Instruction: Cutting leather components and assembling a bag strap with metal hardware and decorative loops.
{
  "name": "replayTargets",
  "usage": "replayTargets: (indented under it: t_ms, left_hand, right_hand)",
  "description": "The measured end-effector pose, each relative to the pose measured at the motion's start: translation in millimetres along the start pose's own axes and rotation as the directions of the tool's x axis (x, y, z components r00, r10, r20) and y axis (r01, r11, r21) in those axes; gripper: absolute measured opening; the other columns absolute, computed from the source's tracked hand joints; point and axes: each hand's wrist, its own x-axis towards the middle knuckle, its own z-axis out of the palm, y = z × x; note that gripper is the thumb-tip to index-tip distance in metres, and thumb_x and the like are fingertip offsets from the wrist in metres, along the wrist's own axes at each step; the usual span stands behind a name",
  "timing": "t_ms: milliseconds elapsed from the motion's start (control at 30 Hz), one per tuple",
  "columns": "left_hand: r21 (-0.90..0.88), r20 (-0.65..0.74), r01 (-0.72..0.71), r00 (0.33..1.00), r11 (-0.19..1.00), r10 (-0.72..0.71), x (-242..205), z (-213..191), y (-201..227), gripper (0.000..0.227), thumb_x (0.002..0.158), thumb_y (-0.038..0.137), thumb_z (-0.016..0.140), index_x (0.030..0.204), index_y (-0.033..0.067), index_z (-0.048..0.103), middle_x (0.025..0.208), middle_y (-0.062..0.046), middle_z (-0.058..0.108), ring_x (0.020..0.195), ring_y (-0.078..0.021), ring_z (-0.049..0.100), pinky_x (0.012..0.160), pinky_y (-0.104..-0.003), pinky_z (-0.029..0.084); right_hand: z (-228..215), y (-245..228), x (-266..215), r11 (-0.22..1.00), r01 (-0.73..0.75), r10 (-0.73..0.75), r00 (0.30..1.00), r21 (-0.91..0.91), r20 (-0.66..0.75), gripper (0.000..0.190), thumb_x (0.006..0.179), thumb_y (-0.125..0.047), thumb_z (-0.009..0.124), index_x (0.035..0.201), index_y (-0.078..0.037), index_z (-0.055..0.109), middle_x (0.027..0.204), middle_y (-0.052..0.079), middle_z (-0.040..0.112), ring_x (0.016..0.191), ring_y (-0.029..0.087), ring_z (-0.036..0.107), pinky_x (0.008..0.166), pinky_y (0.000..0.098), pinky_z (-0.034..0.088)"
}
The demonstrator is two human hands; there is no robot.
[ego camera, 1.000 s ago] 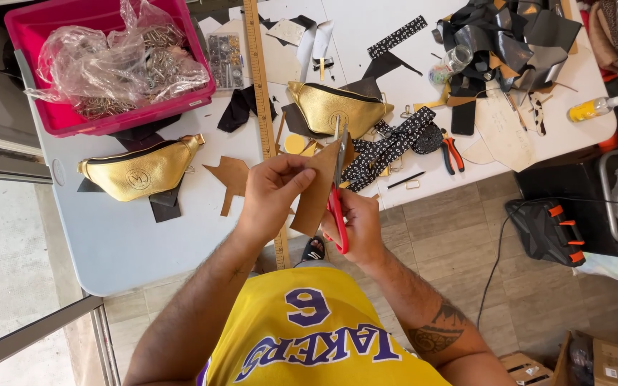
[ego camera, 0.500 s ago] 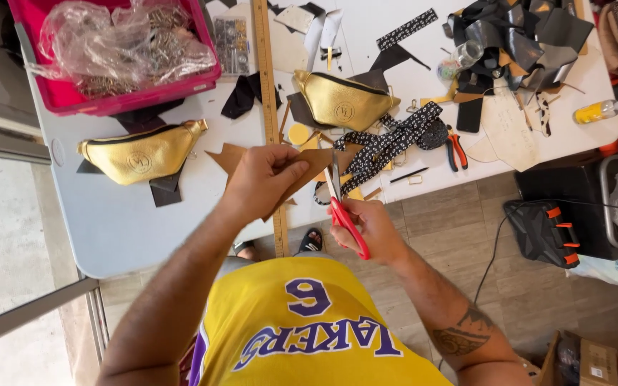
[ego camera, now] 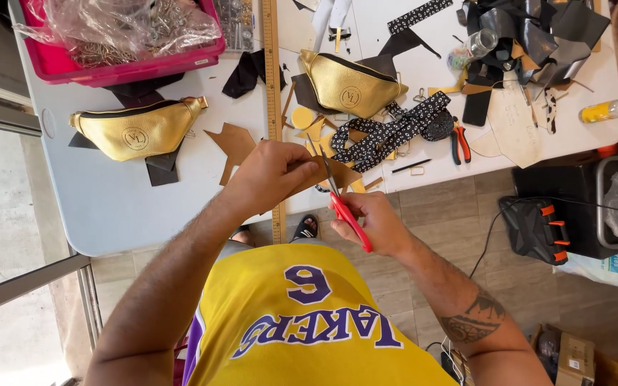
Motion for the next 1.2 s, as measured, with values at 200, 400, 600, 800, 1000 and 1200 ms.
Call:
replayTargets:
  t_ms: [200,400,600,800,1000,1200]
  left_hand:
    - [-0.001,-0.030,-0.019,0.999,1.000,0.019,-1.2,1.8,-3.5,0.022,0.099,0.010,0.061,0.101,-0.0032,0.078,0.076,-0.021,0.072,0.067,-0.0311,0.071,0.061,-0.039,0.057]
    - [0.030,0.001,0.012,1.000,0.999,-0.012,-2.0,0.2,-2.6,0.022,0.099,0.008,0.060,0.103,-0.0029,0.078,0.081,-0.021,0.074,0.073,-0.0321,0.073,0.066,-0.039,0.059]
    - [0.028,0.002,0.004,1.000,1.000,-0.004,-2.1,2.9,-6.2,0.021,0.099,0.008,0.061,0.104,-0.0025,0.078,0.082,-0.022,0.074,0.073,-0.0330,0.073,0.066,-0.040,0.060]
    - [0.039,0.007,-0.026,1.000,0.999,0.026,-1.2,4.8,-7.9,0.020,0.100,0.008,0.061,0.104,-0.0031,0.078,0.082,-0.022,0.074,0.072,-0.0330,0.073,0.066,-0.039,0.060]
    - [0.026,0.003,-0.042,0.999,0.999,0.042,-4.5,4.3,-11.4,0.021,0.100,0.008,0.060,0.103,-0.0033,0.078,0.080,-0.021,0.074,0.070,-0.0323,0.072,0.063,-0.039,0.059]
    - [0.001,0.006,-0.097,0.995,0.995,0.097,-7.5,3.9,-11.9,0.021,0.099,0.008,0.060,0.100,-0.0038,0.078,0.074,-0.021,0.072,0.063,-0.0307,0.069,0.058,-0.039,0.056]
  right_hand:
    - [0.1,1.7,-0.7,0.999,-0.027,0.027,1.000,-0.021,0.005,0.040,0.083,-0.025,0.079,0.109,0.004,0.071,0.082,0.022,0.073,0.072,0.037,0.075,0.069,0.0410,0.060]
    - [4.2,3.6,-0.6,1.000,0.019,-0.019,1.000,-0.005,-0.005,0.037,0.086,-0.024,0.076,0.107,0.005,0.070,0.073,0.019,0.069,0.064,0.030,0.070,0.063,0.0375,0.057]
    - [5.3,9.2,1.1,1.000,0.026,-0.026,1.000,-0.014,-0.011,0.036,0.085,-0.022,0.076,0.107,0.006,0.070,0.072,0.020,0.069,0.059,0.031,0.070,0.061,0.0360,0.057]
    - [9.8,15.8,1.5,0.994,0.103,-0.106,0.991,-0.036,-0.083,0.026,0.085,-0.019,0.073,0.100,0.003,0.071,0.058,0.013,0.060,0.047,0.019,0.058,0.048,0.0285,0.047]
    - [15.7,16.9,-0.9,0.990,0.136,-0.141,0.981,-0.044,-0.133,0.021,0.085,-0.017,0.072,0.095,0.001,0.073,0.054,0.010,0.058,0.042,0.016,0.053,0.044,0.0253,0.043]
    - [21.4,24.1,-7.0,0.979,0.178,-0.192,0.967,-0.096,-0.165,0.020,0.086,-0.019,0.072,0.093,0.000,0.072,0.050,0.011,0.054,0.040,0.018,0.053,0.041,0.0253,0.042]
